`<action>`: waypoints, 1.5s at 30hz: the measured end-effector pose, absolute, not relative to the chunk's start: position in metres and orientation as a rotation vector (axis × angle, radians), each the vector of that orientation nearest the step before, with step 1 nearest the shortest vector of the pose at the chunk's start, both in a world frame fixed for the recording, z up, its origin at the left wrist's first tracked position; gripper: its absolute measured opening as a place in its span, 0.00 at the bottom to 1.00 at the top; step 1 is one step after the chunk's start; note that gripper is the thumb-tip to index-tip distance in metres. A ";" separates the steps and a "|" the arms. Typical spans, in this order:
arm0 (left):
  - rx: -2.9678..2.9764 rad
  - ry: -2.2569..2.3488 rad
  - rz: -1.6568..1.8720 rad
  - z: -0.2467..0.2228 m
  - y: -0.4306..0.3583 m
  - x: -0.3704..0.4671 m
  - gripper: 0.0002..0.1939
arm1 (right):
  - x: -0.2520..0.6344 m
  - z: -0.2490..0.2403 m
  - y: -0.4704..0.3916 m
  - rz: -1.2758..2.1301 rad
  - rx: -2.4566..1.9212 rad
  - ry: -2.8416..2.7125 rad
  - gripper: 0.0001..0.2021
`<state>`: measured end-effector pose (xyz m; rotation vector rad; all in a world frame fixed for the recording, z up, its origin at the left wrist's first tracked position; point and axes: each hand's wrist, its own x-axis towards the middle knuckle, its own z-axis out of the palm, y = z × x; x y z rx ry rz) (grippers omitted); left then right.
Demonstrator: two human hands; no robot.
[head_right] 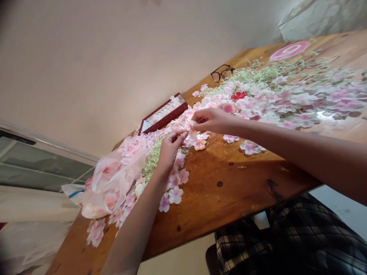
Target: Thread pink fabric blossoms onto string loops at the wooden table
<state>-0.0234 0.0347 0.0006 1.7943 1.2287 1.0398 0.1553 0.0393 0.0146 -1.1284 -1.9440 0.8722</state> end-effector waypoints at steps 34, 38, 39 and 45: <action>1.421 0.995 1.009 0.006 0.029 -0.020 0.03 | 0.150 0.012 0.033 1.414 -1.085 -1.626 0.07; 1.397 0.973 1.000 0.008 0.028 -0.017 0.02 | 0.149 0.005 0.038 1.397 -1.079 -1.675 0.07; 1.397 0.974 0.986 0.008 0.028 -0.016 0.03 | 0.148 0.004 0.038 1.399 -1.069 -1.696 0.07; 1.510 1.068 0.958 0.009 0.026 -0.017 0.10 | 0.149 0.014 0.033 1.203 -1.186 -1.768 0.07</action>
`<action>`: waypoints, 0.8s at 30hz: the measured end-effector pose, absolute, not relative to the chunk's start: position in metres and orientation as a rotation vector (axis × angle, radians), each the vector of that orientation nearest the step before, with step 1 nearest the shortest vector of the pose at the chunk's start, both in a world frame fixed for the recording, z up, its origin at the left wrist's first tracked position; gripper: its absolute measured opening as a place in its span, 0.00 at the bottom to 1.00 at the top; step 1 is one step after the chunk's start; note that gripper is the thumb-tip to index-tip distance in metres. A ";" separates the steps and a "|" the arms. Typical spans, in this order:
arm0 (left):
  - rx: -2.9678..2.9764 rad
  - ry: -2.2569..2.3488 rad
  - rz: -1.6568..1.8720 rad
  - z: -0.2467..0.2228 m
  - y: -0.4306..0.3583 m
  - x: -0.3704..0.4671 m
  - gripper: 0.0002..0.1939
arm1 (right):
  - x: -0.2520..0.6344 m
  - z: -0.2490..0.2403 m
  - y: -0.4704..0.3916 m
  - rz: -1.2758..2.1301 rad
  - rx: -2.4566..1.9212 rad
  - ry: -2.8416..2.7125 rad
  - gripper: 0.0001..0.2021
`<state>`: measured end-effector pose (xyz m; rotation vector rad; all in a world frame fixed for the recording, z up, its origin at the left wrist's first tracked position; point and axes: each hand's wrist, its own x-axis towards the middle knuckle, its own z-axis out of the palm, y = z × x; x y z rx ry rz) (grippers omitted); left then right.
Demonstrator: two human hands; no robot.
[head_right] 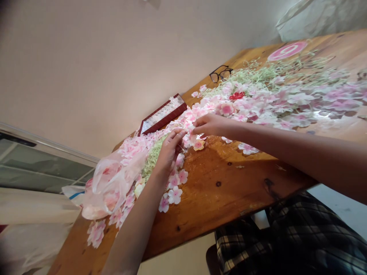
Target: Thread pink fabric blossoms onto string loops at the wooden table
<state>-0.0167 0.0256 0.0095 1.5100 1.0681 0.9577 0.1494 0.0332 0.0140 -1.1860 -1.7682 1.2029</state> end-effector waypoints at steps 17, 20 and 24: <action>1.796 1.203 1.031 0.008 0.027 -0.018 0.12 | 0.149 0.020 0.029 0.916 -1.166 -1.800 0.09; 1.811 1.217 1.032 0.009 0.026 -0.018 0.12 | 0.149 0.021 0.029 0.857 -1.211 -1.828 0.09; 1.812 1.203 1.033 0.008 0.025 -0.017 0.11 | 0.147 0.018 0.030 0.829 -1.205 -1.844 0.09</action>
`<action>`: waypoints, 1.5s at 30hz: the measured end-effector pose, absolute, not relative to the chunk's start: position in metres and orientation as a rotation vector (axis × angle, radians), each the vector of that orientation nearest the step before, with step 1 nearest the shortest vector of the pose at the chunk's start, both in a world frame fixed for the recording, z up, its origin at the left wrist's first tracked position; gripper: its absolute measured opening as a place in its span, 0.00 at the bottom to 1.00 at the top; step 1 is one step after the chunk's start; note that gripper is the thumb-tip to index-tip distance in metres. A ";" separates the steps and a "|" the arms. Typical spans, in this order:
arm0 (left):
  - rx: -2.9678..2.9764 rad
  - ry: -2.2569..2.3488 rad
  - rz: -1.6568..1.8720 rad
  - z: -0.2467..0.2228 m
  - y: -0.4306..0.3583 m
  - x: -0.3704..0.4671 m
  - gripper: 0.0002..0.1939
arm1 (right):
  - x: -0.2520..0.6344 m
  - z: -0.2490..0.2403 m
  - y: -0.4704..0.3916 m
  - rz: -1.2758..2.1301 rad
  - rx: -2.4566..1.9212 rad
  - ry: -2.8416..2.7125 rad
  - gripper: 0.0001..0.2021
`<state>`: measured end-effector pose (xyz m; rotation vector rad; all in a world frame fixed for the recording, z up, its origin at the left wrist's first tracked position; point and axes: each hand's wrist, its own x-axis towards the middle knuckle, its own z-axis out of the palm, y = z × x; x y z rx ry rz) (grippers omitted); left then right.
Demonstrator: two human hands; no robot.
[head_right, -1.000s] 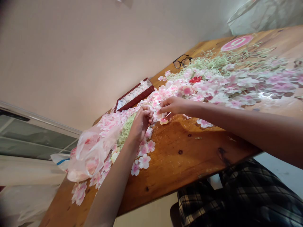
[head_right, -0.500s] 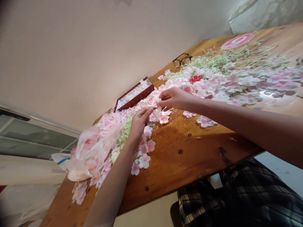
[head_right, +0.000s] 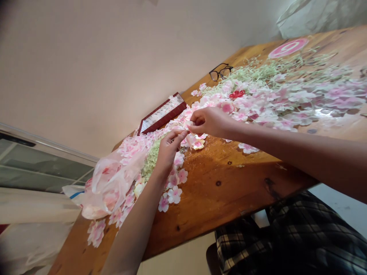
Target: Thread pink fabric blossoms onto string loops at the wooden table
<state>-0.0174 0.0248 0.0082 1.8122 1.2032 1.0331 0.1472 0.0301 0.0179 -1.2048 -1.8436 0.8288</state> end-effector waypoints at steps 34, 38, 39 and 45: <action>2.184 0.975 0.414 0.001 0.006 0.000 0.12 | 0.166 -0.018 0.069 0.508 -1.371 -2.156 0.15; 2.242 1.108 0.499 -0.005 0.006 0.001 0.15 | 0.156 -0.031 0.065 0.373 -1.369 -2.259 0.11; 2.215 1.146 0.553 -0.007 0.008 0.000 0.15 | 0.155 -0.033 0.064 0.356 -1.360 -2.269 0.11; 1.989 1.356 0.877 -0.011 0.031 -0.019 0.14 | 0.152 -0.036 0.066 0.189 -1.325 -2.290 0.19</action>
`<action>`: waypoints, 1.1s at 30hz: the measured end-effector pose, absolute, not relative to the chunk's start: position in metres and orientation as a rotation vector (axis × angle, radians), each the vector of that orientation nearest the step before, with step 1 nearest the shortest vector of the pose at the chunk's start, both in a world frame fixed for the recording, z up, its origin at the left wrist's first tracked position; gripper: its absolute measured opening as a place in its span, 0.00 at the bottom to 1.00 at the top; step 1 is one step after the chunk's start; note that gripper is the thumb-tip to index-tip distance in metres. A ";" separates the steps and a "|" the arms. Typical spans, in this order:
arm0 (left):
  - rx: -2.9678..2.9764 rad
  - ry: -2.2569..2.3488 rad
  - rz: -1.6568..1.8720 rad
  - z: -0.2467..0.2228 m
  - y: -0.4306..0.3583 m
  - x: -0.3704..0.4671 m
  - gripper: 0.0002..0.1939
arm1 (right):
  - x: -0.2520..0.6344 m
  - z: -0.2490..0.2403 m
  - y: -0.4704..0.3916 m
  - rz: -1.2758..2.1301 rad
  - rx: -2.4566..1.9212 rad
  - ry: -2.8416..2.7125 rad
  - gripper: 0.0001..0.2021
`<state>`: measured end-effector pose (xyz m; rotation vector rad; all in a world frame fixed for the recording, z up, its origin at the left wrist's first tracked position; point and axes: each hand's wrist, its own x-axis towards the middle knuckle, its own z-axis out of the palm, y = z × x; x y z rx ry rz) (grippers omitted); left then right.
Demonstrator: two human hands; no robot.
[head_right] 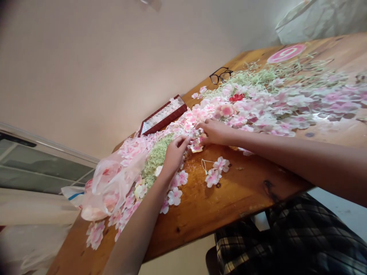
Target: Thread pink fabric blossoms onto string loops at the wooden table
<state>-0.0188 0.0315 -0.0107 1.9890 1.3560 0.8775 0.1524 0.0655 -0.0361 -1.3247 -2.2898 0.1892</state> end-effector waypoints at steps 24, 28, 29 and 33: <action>1.825 1.224 1.030 -0.012 0.033 -0.014 0.16 | 0.150 -0.009 0.047 1.383 -1.001 -1.440 0.11; 1.505 1.093 1.080 -0.014 0.035 -0.014 0.16 | 0.144 -0.012 0.045 1.437 -0.978 -1.451 0.10; 1.462 1.098 1.099 -0.014 0.035 -0.014 0.15 | 0.143 -0.013 0.046 1.446 -0.983 -1.451 0.09; 1.310 1.127 1.135 -0.014 0.037 -0.015 0.11 | 0.144 -0.011 0.046 1.485 -0.926 -1.420 0.06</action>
